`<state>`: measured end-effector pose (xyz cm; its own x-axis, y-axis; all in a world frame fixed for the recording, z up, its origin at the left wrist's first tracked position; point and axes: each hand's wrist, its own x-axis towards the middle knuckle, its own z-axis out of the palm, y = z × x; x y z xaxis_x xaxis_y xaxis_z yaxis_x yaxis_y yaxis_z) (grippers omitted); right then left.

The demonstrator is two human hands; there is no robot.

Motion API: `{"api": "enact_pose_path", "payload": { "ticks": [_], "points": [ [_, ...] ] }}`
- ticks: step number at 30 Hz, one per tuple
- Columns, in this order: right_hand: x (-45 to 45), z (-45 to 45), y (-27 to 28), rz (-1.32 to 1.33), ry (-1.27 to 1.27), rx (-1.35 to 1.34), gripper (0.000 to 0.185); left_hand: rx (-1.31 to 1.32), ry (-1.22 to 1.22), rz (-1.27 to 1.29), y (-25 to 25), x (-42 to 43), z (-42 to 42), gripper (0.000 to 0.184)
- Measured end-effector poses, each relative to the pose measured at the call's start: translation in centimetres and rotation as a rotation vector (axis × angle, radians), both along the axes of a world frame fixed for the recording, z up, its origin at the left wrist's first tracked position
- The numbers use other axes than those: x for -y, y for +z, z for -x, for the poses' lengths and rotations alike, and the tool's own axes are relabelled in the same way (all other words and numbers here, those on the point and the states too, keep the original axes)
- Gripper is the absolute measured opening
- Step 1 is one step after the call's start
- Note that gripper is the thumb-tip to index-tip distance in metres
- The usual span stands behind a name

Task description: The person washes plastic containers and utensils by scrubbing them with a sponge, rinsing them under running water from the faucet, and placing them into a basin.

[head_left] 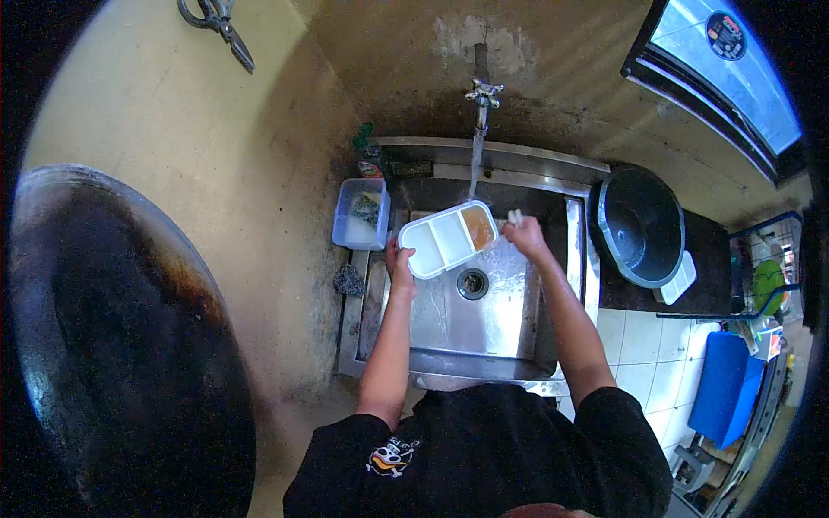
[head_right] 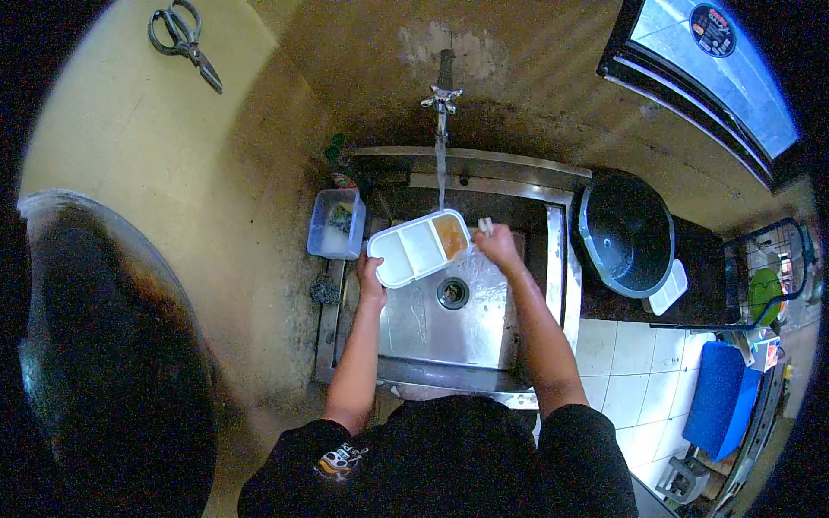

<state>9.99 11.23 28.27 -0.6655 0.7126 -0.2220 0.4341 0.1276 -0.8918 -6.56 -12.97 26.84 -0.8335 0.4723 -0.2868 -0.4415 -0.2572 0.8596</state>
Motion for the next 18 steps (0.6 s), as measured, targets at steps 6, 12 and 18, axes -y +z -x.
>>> {"api": "enact_pose_path", "payload": {
  "ticks": [6,12,18],
  "points": [
    [6.7,3.1,0.2,-0.253,0.037,0.078,0.027,-0.138,0.06,0.193,1.5,-0.3,-1.2,0.056],
    [8.9,5.6,-0.6,-0.265,-0.016,0.306,0.024,-0.355,0.082,0.339,2.6,-1.0,-2.1,0.061],
    [6.9,3.4,-2.6,-0.059,-0.086,0.079,0.019,-0.486,0.114,0.461,2.2,-1.5,-2.2,0.06]
  ]
}}
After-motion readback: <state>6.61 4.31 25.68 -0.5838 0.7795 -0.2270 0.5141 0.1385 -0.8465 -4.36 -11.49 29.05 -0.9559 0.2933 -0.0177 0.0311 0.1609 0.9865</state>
